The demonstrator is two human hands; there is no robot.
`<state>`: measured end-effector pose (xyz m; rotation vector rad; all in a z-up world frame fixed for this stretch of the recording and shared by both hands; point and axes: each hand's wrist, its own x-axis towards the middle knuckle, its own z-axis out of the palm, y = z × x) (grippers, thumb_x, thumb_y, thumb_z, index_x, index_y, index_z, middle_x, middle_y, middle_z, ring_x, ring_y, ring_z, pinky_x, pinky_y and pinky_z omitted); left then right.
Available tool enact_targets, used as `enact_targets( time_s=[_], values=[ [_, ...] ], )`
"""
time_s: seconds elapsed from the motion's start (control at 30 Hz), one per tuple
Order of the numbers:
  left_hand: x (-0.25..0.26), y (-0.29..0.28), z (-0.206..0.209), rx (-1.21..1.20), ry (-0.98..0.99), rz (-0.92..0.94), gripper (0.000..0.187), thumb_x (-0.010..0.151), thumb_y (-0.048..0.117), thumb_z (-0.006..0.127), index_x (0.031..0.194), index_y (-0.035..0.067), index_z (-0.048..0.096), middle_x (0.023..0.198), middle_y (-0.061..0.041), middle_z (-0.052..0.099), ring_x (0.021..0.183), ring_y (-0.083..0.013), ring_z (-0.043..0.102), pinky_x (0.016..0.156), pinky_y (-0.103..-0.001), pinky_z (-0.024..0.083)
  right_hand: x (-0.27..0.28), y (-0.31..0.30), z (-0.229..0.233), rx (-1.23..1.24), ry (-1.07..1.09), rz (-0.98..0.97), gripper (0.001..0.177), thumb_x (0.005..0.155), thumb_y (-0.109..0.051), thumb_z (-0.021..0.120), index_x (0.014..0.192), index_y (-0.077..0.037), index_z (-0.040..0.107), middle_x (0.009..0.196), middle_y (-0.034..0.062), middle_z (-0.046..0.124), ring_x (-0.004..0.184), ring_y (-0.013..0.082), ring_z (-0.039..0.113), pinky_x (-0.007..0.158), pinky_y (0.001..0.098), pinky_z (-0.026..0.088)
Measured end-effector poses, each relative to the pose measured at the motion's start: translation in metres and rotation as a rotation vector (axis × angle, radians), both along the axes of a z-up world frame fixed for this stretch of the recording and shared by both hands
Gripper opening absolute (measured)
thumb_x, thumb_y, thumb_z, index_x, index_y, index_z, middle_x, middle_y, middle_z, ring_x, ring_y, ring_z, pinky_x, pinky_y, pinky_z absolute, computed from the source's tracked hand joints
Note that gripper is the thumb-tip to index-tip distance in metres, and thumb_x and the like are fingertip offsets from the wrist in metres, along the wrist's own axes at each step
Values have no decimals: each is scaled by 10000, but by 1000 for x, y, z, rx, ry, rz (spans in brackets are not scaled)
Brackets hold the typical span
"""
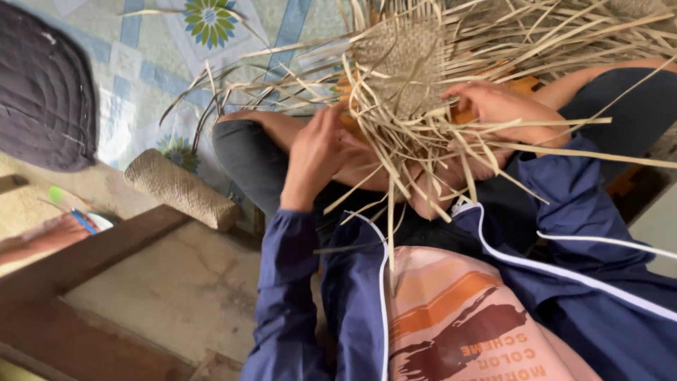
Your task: Weaving dried leaf strips into a mat or basket while sitting on the floor.
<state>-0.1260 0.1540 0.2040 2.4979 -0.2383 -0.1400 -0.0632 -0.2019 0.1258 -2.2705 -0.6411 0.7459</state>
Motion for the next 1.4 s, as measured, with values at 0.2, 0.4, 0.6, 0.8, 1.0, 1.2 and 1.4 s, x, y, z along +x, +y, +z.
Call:
enact_targets(
  time_s=[0.2,0.4,0.6,0.8,1.0,1.2,1.4],
  values=[
    [77,-30,-103,-195,133,-341,838,752,251,950,1450,122,505,908,-115,777,755,-270,747,666,-374,600,29,47,0,766,699,-119,660,910,-362,678,1425,0,481,1112,53,596,809,57,603,659,147,517],
    [67,-13,-84,-629,-193,165,736,995,100,738,1538,232,259,1009,-77,739,822,-175,779,676,-279,654,22,39,-10,568,-89,-515,388,1151,35,629,1388,-24,328,924,123,501,794,249,685,659,310,551],
    [-4,0,-77,-387,-103,112,384,831,-93,534,1166,68,630,1019,-98,603,822,-286,622,749,-378,531,-28,35,-7,348,-160,-328,312,871,177,617,1113,1,705,1116,111,576,896,220,609,803,298,528],
    [13,-19,-80,10,-217,-284,365,844,228,775,1190,215,657,1037,-17,592,903,-310,683,747,-422,620,-34,56,-56,386,-349,-55,661,825,-267,812,1366,47,601,1358,258,566,1293,460,549,1124,540,448],
    [36,-33,-178,70,-282,-442,323,865,148,730,1177,143,644,1141,-139,609,988,-400,684,818,-489,596,-17,88,-56,424,-247,-66,365,840,-371,817,1047,-110,667,1057,47,649,995,310,655,934,368,525],
    [63,-33,-146,-440,-40,-196,377,688,43,732,1065,46,725,990,-217,740,1015,-451,705,940,-497,560,12,102,-30,242,-103,-400,583,869,-428,850,1154,57,698,1059,330,700,1056,500,653,962,564,513],
    [101,-22,-102,-587,239,-83,158,819,122,798,938,19,783,639,7,630,563,-97,511,525,-259,450,59,106,-33,308,150,-446,342,880,-190,829,1077,64,712,894,99,722,701,159,635,606,274,528]
  ],
)
